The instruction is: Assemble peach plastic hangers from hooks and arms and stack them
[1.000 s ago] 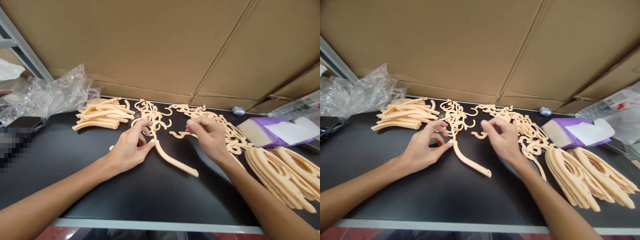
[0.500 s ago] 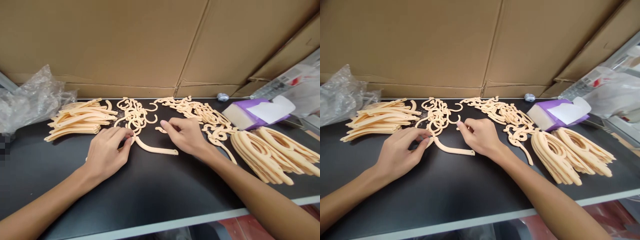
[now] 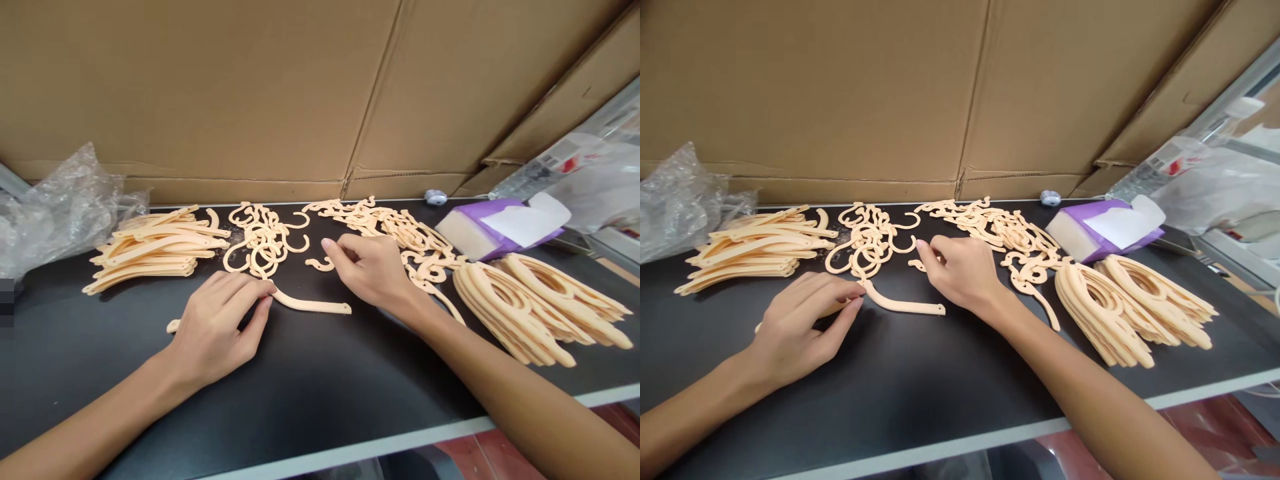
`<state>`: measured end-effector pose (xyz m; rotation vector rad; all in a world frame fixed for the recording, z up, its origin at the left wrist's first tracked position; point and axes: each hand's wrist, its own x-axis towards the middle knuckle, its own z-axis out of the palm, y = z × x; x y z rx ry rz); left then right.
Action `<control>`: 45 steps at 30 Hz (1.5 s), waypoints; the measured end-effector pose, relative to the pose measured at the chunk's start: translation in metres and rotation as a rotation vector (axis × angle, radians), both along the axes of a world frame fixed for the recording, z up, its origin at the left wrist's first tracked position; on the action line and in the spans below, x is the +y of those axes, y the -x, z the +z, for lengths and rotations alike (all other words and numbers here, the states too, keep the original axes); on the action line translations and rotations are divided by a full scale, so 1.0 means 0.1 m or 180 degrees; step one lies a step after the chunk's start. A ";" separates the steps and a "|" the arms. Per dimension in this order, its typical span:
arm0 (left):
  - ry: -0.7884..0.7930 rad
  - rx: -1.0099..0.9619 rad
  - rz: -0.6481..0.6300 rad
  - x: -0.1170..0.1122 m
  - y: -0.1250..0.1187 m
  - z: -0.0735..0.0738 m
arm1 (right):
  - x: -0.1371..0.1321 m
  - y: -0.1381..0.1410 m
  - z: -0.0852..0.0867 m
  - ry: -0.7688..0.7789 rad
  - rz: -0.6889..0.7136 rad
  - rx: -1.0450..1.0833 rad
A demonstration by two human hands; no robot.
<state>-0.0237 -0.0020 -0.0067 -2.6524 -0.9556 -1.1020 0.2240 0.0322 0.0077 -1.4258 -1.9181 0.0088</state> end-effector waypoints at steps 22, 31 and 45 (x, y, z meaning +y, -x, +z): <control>0.0844 0.0645 -0.0420 -0.23 -0.25 -0.04 | 0.15 -0.19 -0.03 0.0728 0.0695 -0.0275; 0.0673 0.0411 -0.0206 -0.23 -0.20 -0.07 | 0.17 -0.23 -0.11 0.0932 0.1040 -0.0298; 0.0027 0.0529 0.0388 -0.09 -0.06 -0.05 | -0.02 -0.05 0.01 0.1098 0.1488 0.0184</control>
